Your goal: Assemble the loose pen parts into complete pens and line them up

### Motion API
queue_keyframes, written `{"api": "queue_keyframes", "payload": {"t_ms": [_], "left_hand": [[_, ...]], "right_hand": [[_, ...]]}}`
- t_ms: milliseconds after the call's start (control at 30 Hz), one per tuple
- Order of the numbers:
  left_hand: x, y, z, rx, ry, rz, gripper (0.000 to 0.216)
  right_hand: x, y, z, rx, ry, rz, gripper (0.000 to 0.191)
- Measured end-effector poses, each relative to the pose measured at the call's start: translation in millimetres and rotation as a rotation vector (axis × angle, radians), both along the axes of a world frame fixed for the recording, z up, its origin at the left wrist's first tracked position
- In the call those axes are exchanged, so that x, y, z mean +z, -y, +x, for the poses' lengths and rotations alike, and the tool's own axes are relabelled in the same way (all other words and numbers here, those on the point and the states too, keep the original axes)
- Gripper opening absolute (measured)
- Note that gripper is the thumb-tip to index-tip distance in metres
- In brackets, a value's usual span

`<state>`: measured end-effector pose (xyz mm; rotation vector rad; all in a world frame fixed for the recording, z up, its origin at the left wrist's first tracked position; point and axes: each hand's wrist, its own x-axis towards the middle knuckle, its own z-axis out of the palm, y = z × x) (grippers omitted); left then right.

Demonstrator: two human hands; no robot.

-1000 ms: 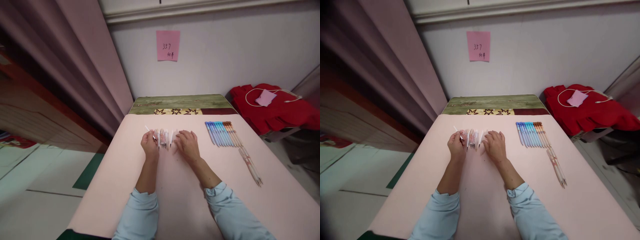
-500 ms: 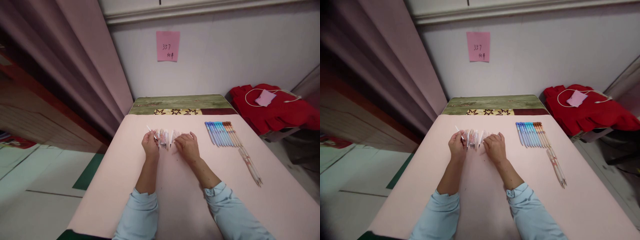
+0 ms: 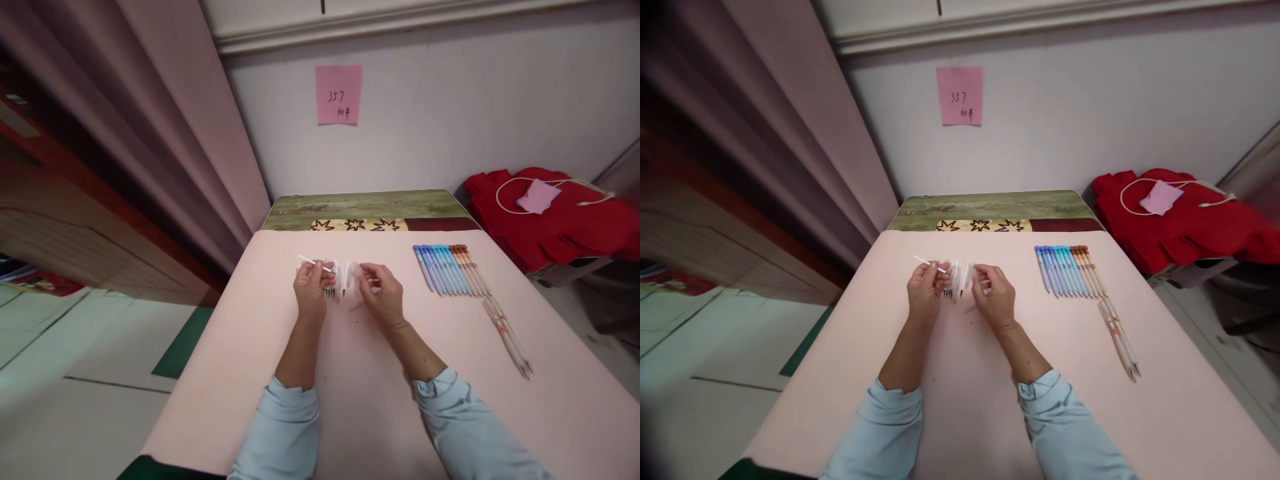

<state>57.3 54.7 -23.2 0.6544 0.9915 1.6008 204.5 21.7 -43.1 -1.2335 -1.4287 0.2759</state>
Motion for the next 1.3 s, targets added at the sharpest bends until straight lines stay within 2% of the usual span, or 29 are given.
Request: {"api": "queue_keyframes", "payload": {"t_ms": [200, 400, 867, 1067, 1300], "left_hand": [[1.9, 3.1, 7.4, -0.052, -0.028, 0.032, 0.034], [1.3, 2.8, 4.0, -0.017, -0.032, 0.036, 0.034], [0.8, 4.5, 7.1, -0.057, -0.082, 0.065, 0.033], [3.1, 8.3, 10.0, -0.084, -0.16, 0.08, 0.032], [5.6, 8.6, 7.2, -0.106, -0.059, 0.051, 0.031]], "right_hand": [[3.9, 5.1, -5.5, 0.157, 0.043, -0.018, 0.022], [4.1, 6.1, -4.4, 0.13, 0.072, -0.05, 0.023], [4.2, 5.7, -4.1, 0.157, 0.088, -0.063, 0.025], [1.9, 4.1, -4.6, 0.198, 0.02, -0.085, 0.022], [-6.9, -1.1, -6.3, 0.279, -0.153, -0.136, 0.025]]}}
